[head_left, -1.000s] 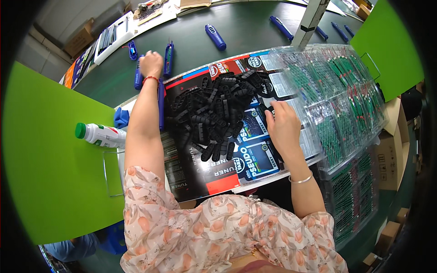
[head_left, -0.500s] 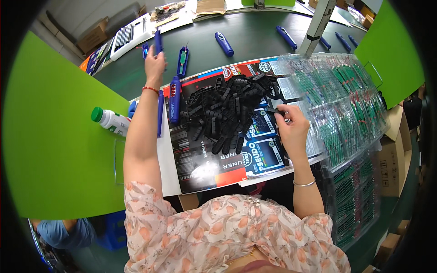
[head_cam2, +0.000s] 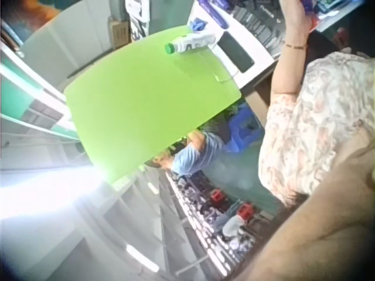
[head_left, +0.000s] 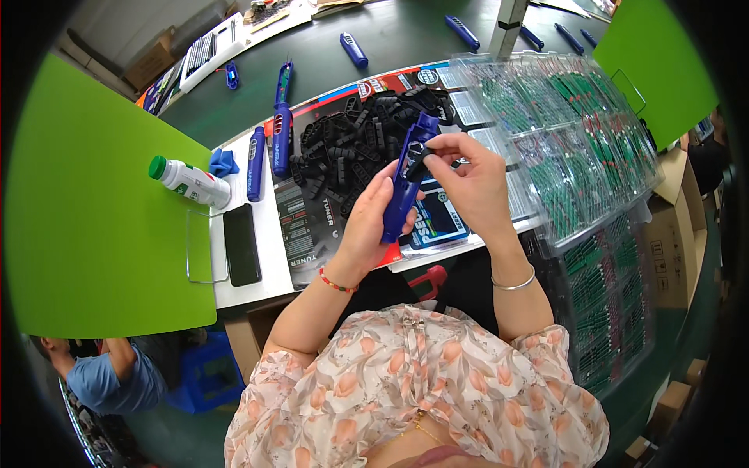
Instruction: Manually assembling electronic components, including wiring and PCB placement, into blue plastic housings on a production line.
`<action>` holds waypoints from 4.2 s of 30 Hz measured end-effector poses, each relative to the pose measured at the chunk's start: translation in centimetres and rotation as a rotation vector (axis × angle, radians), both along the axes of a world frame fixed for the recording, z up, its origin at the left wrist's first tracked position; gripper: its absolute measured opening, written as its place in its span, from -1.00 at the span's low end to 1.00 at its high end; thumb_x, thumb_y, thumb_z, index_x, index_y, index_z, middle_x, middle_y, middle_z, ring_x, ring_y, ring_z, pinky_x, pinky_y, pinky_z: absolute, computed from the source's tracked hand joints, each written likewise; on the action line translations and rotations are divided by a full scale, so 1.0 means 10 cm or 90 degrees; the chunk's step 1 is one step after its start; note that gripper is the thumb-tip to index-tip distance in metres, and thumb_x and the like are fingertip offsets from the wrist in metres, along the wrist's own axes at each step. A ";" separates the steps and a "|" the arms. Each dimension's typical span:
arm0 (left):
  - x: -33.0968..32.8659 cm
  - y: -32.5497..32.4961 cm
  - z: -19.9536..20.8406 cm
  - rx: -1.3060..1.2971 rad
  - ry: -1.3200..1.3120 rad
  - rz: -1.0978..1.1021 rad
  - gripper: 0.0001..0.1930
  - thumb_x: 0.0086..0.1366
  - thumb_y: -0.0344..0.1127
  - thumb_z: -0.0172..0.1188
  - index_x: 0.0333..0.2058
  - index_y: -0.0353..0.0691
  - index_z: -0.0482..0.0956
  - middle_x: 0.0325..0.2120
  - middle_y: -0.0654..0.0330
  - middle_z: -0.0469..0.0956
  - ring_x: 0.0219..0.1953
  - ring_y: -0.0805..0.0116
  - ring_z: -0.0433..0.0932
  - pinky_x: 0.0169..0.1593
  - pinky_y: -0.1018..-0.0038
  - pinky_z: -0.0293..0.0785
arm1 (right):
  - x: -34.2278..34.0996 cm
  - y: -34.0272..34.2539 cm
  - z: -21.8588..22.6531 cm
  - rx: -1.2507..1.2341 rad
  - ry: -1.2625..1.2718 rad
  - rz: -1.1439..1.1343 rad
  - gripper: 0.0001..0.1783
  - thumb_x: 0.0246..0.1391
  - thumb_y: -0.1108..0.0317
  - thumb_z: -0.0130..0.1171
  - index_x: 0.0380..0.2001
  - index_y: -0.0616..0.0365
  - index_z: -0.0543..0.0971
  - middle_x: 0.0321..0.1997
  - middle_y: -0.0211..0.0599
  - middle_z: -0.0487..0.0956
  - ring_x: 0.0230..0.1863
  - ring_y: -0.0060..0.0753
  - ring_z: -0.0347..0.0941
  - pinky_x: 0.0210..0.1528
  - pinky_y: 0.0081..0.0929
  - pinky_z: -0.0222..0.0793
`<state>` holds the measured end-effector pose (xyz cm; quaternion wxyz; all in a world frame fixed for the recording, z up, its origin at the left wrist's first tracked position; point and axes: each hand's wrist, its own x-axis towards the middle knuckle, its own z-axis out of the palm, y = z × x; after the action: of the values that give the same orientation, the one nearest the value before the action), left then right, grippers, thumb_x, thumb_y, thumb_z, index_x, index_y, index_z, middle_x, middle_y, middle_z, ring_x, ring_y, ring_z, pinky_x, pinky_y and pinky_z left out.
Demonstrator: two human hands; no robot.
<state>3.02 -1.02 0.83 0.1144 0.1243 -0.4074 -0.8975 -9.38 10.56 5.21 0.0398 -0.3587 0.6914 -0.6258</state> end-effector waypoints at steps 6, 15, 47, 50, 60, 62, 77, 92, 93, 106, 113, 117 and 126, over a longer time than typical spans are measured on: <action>0.04 0.19 -0.08 -0.005 -0.006 0.001 -0.49 0.51 -0.11 -0.16 0.35 -0.13 0.11 -0.24 0.11 0.53 -0.44 0.47 0.46 -0.41 0.57 0.42 | 0.08 0.07 -0.11 0.092 0.063 -0.056 -0.82 -0.06 0.49 0.28 -0.31 0.21 0.64 -0.45 -0.28 0.63 -0.52 -0.44 0.52 -0.46 -0.50 0.43; 0.10 0.36 -0.19 -0.077 -0.016 0.043 -0.49 0.51 -0.16 -0.16 0.37 -0.08 0.08 -0.38 0.28 0.46 -0.49 0.54 0.41 -0.44 0.61 0.37 | 0.20 0.07 -0.29 0.170 0.192 -0.160 -0.72 -0.21 0.41 0.36 -0.31 0.09 0.60 -0.20 -0.31 0.46 -0.35 -0.24 0.52 -0.34 -0.32 0.45; -0.32 0.55 -0.18 0.019 -0.002 -0.063 -0.47 0.51 -0.20 -0.19 0.39 -0.05 0.00 -0.22 0.03 0.48 -0.54 0.47 0.39 -0.50 0.59 0.35 | -0.66 0.74 -0.10 0.084 0.058 -0.203 -0.42 -0.12 0.42 0.32 0.05 0.18 0.45 -0.24 -0.15 0.58 -0.47 -0.38 0.57 -0.34 -0.45 0.49; -0.33 0.57 -0.15 0.046 -0.003 -0.059 -0.46 0.51 -0.18 -0.18 0.39 -0.05 0.00 -0.23 0.02 0.48 -0.53 0.46 0.40 -0.51 0.59 0.37 | -1.82 1.36 -0.19 0.266 0.247 -0.436 -0.79 0.03 0.34 0.22 -0.26 0.16 0.67 -0.37 -0.07 0.66 -0.34 -0.13 0.62 -0.22 -0.27 0.52; -0.34 0.51 -0.21 0.038 -0.023 -0.039 -0.46 0.50 -0.17 -0.15 0.38 -0.10 0.03 -0.27 0.04 0.50 -0.52 0.45 0.42 -0.49 0.60 0.39 | -2.79 2.16 -0.37 0.744 0.124 -0.423 -0.77 -0.15 0.28 0.34 -0.31 -0.06 0.67 -0.14 -0.21 0.65 -0.07 -0.15 0.57 -0.05 -0.20 0.48; -0.34 0.51 -0.20 0.032 -0.024 -0.041 -0.46 0.50 -0.17 -0.15 0.38 -0.10 0.04 -0.27 0.05 0.50 -0.51 0.45 0.42 -0.47 0.60 0.39 | -2.84 2.18 -0.36 0.734 0.108 -0.385 -0.72 -0.27 0.28 0.41 -0.36 -0.05 0.67 -0.15 -0.22 0.65 -0.07 -0.16 0.57 -0.07 -0.22 0.48; -0.34 0.43 -0.30 0.125 -0.013 -0.061 -0.47 0.51 -0.21 -0.18 0.39 -0.04 -0.01 -0.15 -0.09 0.51 -0.36 0.33 0.53 -0.28 0.48 0.53 | -0.69 1.03 0.36 -0.032 -0.167 -0.118 -0.41 0.10 0.49 0.21 0.22 0.17 0.36 -0.45 -0.36 0.59 -0.42 -0.56 0.57 -0.49 -0.72 0.40; -0.21 0.28 -0.29 0.125 0.072 -0.109 -0.49 0.49 -0.23 -0.11 0.37 -0.05 0.10 -0.14 0.06 0.52 -0.28 0.41 0.53 -0.23 0.50 0.52 | -0.08 0.52 -0.13 -0.001 -0.210 0.075 -0.65 0.14 0.59 0.17 0.01 0.27 0.44 -0.43 -0.36 0.61 -0.44 -0.61 0.58 -0.39 -0.74 0.46; -0.21 0.27 -0.30 0.122 0.068 -0.107 -0.49 0.49 -0.23 -0.11 0.37 -0.05 0.10 -0.14 0.06 0.52 -0.29 0.41 0.53 -0.23 0.51 0.52 | -0.08 0.51 -0.14 -0.005 -0.214 0.077 -0.65 0.13 0.59 0.17 0.01 0.28 0.44 -0.43 -0.35 0.61 -0.43 -0.60 0.58 -0.38 -0.74 0.46; -0.20 0.26 -0.31 0.053 0.054 -0.080 -0.49 0.49 -0.23 -0.11 0.37 -0.09 0.11 -0.15 -0.02 0.55 -0.31 0.38 0.52 -0.26 0.52 0.49 | -0.11 0.49 -0.20 0.023 -0.277 0.054 -0.64 0.09 0.51 0.27 -0.01 0.20 0.52 -0.56 -0.50 0.55 -0.58 -0.80 0.38 -0.54 -0.84 0.23; -0.17 0.27 -0.31 -0.012 0.036 -0.078 -0.51 0.50 -0.22 -0.11 0.34 -0.15 0.15 -0.24 0.00 0.59 -0.40 0.47 0.51 -0.30 0.57 0.47 | -0.13 0.47 -0.31 0.015 -0.237 0.062 -0.63 0.07 0.51 0.28 -0.01 0.17 0.58 -0.59 -0.56 0.51 -0.57 -0.87 0.34 -0.56 -0.85 0.17; -0.14 0.28 -0.31 -0.154 0.000 -0.059 -0.50 0.45 -0.31 -0.01 0.32 -0.19 0.20 -0.22 0.02 0.59 -0.44 0.56 0.48 -0.35 0.63 0.44 | -0.10 0.45 -0.40 0.047 -0.195 0.031 -0.62 0.04 0.54 0.29 -0.01 0.17 0.60 -0.58 -0.55 0.50 -0.57 -0.86 0.34 -0.56 -0.81 0.19; -0.18 0.29 -0.24 -0.200 -0.060 0.010 -0.52 0.40 -0.42 0.06 0.27 -0.26 0.27 -0.32 0.13 0.62 -0.49 0.61 0.46 -0.41 0.68 0.43 | 0.11 0.26 -0.36 -0.052 -0.206 -0.065 -0.52 0.03 0.56 0.24 0.07 0.28 0.46 -0.42 -0.29 0.60 -0.55 -0.60 0.55 -0.55 -0.66 0.41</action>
<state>1.17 1.85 -1.52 0.1200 0.1499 -0.5466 -0.8151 -8.25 13.20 1.65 0.1043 -0.2189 0.6675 -0.7041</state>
